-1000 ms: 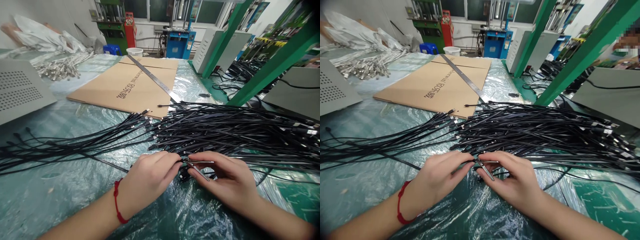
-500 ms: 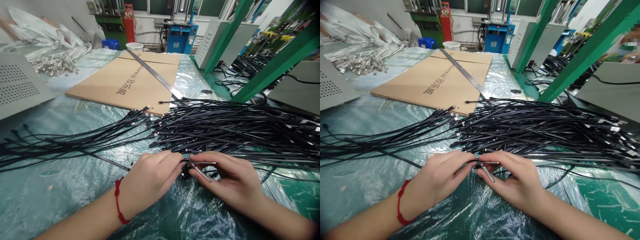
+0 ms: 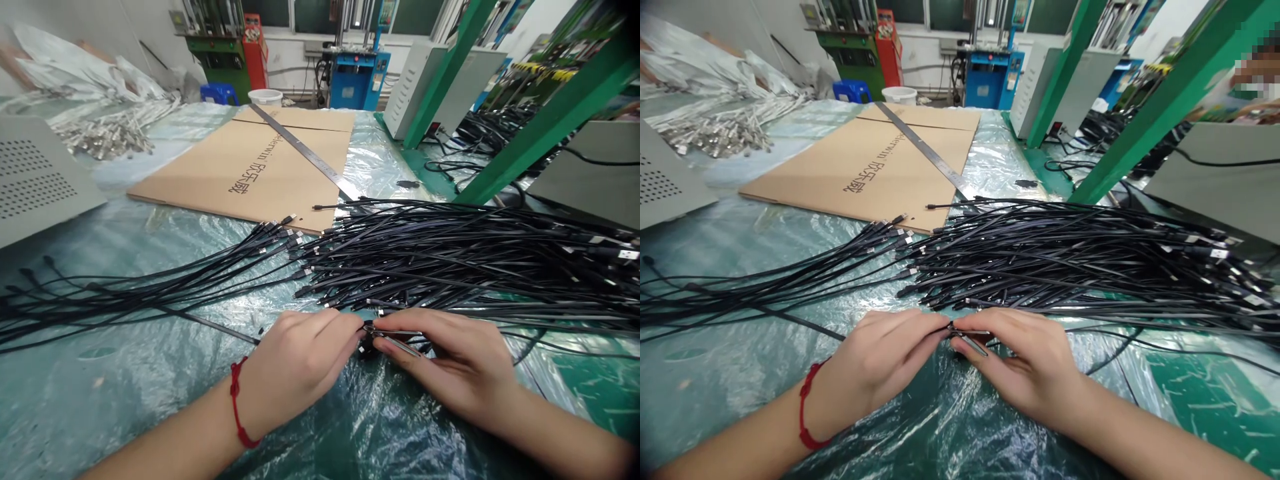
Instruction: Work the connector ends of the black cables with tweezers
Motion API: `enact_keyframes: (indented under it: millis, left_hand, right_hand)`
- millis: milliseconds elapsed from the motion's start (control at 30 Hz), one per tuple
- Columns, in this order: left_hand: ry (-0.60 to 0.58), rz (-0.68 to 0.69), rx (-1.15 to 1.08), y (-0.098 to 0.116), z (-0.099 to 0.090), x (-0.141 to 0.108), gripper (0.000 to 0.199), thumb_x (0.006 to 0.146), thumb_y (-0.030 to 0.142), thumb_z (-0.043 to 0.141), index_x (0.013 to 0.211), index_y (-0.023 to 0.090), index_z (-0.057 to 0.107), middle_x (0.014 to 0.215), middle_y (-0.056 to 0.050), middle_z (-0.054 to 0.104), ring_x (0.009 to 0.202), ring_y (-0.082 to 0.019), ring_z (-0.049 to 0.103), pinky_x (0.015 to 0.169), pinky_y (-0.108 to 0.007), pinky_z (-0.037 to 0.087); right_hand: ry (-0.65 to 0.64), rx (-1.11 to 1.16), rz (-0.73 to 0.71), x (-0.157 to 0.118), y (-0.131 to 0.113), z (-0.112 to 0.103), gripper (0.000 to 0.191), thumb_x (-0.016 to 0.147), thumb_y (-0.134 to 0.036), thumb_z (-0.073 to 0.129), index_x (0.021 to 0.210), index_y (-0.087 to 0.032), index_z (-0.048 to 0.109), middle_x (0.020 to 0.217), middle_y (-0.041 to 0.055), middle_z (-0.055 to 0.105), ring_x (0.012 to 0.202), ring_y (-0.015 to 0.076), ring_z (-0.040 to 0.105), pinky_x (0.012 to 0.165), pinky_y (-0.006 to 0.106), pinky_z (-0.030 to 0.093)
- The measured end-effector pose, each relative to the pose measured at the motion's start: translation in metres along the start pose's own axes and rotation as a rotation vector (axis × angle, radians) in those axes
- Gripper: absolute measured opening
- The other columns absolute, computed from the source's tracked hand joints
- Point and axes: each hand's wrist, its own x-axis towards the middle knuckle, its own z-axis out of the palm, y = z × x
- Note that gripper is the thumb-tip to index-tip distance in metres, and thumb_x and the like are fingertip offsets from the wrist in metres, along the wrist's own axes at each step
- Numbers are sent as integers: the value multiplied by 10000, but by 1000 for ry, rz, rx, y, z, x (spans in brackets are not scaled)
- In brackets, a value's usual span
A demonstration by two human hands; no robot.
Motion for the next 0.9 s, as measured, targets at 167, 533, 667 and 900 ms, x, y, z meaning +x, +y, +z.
enact_keyframes:
  millis: [167,533,667,900]
  left_hand:
    - [99,-9,1,0,-2,1,138,992,172,567,1126,179,599,905,2,714,754,-134,679,689,-278,494]
    - [112,-30,-55,0,-4,1,209,990,214,588,1196,239,608,821,36,666,661,-104,598,632,-259,422]
    - [100,-22,-37,0,-5,2,192,988,230,597,1176,255,623,733,52,611,601,-101,542,602,-267,387]
    - [115,-32,-96,1,-4,3,142,971,226,632,1111,243,622,817,53,693,663,-91,625,658,-258,423]
  right_hand:
    - [147,72,115,-3,4,3,243,865,-192,717,1085,-279,661,927,19,739,777,156,712,674,263,597]
    - [-45,517,462,6,2,6,202,871,-335,717,1037,-244,647,865,13,743,780,141,732,696,221,602]
    - [-71,724,570,8,3,5,241,854,-333,742,1042,-227,636,773,0,726,696,111,702,632,180,573]
    - [-114,887,650,8,9,6,278,841,-338,764,1049,-207,634,743,-2,708,663,105,685,616,180,572]
